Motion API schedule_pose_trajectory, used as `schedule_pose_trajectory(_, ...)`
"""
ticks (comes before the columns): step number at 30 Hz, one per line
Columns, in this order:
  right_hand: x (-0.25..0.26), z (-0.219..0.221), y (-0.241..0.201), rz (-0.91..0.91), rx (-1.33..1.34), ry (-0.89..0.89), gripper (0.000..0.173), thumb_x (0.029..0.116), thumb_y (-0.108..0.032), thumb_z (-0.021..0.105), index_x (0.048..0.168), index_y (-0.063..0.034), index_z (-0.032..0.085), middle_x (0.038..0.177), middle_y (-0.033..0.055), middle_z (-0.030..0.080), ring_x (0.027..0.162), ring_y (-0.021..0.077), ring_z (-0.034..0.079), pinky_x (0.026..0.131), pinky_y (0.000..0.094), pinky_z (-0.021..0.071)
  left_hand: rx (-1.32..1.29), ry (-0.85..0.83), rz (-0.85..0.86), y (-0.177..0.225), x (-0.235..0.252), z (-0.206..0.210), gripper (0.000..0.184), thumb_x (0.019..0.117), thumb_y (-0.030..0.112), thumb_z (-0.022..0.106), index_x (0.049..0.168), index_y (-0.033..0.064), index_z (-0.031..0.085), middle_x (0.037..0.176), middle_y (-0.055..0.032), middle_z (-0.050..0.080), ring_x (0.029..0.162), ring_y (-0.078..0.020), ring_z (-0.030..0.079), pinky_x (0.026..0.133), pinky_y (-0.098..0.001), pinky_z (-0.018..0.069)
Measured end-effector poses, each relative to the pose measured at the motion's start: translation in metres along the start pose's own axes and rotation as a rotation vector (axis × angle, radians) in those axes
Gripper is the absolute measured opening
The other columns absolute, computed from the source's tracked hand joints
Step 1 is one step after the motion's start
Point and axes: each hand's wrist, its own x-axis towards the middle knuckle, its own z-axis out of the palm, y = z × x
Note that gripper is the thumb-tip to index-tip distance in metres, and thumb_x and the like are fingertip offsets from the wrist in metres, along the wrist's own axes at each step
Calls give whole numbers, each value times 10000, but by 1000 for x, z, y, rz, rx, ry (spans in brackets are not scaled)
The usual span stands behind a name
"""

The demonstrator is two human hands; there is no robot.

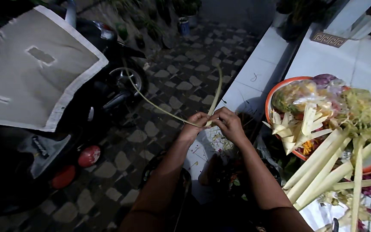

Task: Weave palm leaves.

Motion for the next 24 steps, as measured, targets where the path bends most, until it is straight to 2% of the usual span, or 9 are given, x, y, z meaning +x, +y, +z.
schedule_pose_trajectory(3, 0, 4, -1, 177, 218, 12, 97, 974, -124, 687, 1010, -41, 724, 1032, 85, 671, 815, 141, 648, 731, 325, 579, 55, 55, 47, 1, -2, 7, 92, 1016, 21, 573, 1081, 3, 635, 875, -26, 684, 740, -79, 658, 728, -252, 586)
schedule_pose_trajectory(6, 0, 6, -4, 411, 357, 25, 164, 962, -163, 724, 1054, -47, 652, 813, 67, 638, 598, 127, 541, 555, 297, 474, 162, 54, 150, -4, -4, 8, 141, 1005, 36, 577, 1116, 8, 660, 835, -29, 688, 732, -99, 655, 736, -278, 580)
schedule_pose_trajectory(11, 1, 5, 6, 544, 477, 36, 316, 945, -183, 750, 1173, -53, 575, 926, 64, 642, 643, 120, 564, 588, 302, 511, 246, -36, 285, -16, -1, 1, 233, 986, 109, 599, 1197, 31, 661, 957, -61, 707, 821, -134, 671, 766, -313, 576)
schedule_pose_trajectory(14, 1, 6, 7, 520, 516, 33, 291, 945, -159, 742, 1195, -65, 627, 915, 49, 657, 636, 111, 547, 574, 282, 485, 249, 22, 269, -14, -1, 6, 231, 1048, 188, 562, 1147, 13, 676, 956, -63, 699, 825, -150, 688, 810, -344, 598)
schedule_pose_trajectory(16, -1, 7, 0, 478, 470, 75, 155, 943, -128, 733, 1060, -59, 659, 840, 46, 635, 566, 92, 489, 518, 261, 433, 210, 84, 105, -5, -6, 13, 277, 1083, 257, 511, 1157, 27, 646, 893, -31, 684, 812, -112, 654, 827, -321, 548)
schedule_pose_trajectory(17, -1, 7, -2, 438, 416, 90, 113, 944, -119, 730, 1012, -53, 669, 901, 56, 636, 581, 103, 490, 524, 273, 436, 182, 95, 60, -4, -6, 14, 279, 1090, 270, 490, 1141, 31, 622, 894, -27, 673, 805, -100, 650, 818, -308, 552)
schedule_pose_trajectory(20, -1, 5, -2, 196, 103, 121, 105, 942, -157, 739, 929, -55, 716, 980, 77, 665, 733, 159, 606, 665, 367, 542, 48, 112, 27, -6, 2, 9, 260, 1085, 228, 502, 1134, 11, 637, 932, -53, 688, 754, -124, 671, 770, -320, 600)
schedule_pose_trajectory(22, 0, 2, -3, 52, -89, 118, 75, 934, -155, 737, 918, -83, 748, 994, 74, 702, 858, 211, 657, 787, 469, 524, -37, 99, -20, -2, 4, 8, 243, 1086, 198, 492, 1163, 3, 614, 981, -72, 684, 785, -149, 679, 793, -348, 606)
schedule_pose_trajectory(24, 0, -2, -3, -46, -229, 87, 64, 945, -171, 722, 942, -126, 766, 1041, 55, 728, 946, 230, 684, 824, 485, 528, -89, 42, -62, 2, 4, 3, 224, 1087, 179, 483, 1172, 3, 591, 997, -79, 683, 815, -162, 693, 816, -359, 609)
